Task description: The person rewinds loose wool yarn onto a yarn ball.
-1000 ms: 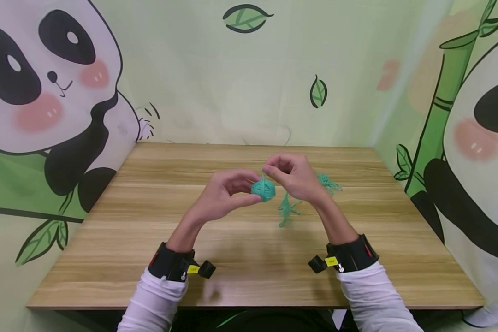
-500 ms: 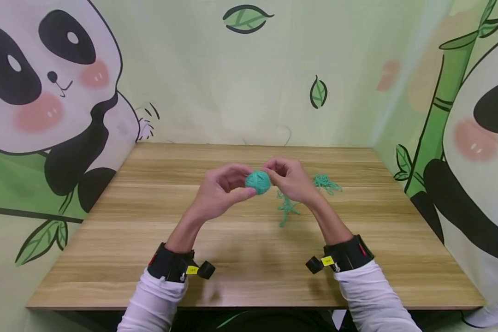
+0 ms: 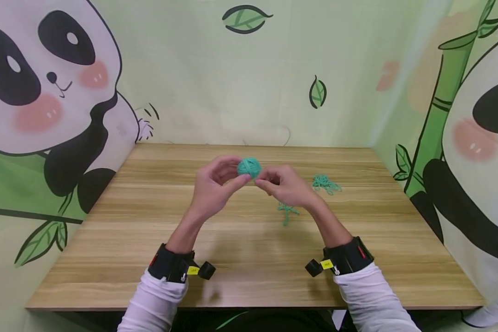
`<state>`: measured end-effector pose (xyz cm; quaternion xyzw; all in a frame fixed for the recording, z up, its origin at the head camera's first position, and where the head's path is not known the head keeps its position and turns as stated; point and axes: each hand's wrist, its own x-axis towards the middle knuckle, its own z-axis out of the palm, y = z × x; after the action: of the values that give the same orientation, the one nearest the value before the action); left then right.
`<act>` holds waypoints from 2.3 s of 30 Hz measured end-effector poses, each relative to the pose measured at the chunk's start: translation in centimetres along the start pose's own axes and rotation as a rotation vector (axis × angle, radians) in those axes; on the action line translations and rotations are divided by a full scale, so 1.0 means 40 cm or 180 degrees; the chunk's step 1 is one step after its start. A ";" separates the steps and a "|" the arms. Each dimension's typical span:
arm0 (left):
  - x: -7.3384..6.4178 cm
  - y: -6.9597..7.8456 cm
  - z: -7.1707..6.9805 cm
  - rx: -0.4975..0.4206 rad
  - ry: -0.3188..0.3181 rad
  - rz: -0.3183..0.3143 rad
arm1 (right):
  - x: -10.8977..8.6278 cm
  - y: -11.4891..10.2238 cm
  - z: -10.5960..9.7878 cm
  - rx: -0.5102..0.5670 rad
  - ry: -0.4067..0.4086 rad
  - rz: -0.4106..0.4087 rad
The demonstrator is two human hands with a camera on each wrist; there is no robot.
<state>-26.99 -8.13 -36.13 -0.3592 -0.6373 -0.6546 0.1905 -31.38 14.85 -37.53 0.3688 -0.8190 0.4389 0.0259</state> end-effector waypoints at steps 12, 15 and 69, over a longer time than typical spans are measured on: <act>0.005 -0.017 0.002 0.0263 0.0312 0.0240 | -0.006 -0.051 0.001 -0.0035 -0.0316 -0.0392; 0.006 -0.018 0.004 0.0373 0.0316 0.0332 | -0.008 -0.070 -0.001 0.0010 -0.0355 -0.0435; -0.024 -0.061 -0.005 -0.0204 -0.1055 -0.0093 | -0.012 -0.069 -0.033 0.0591 0.0609 -0.0353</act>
<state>-28.14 -8.24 -38.50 -0.4588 -0.6439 -0.6092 0.0617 -29.67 15.14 -34.97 0.3708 -0.7470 0.5438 0.0938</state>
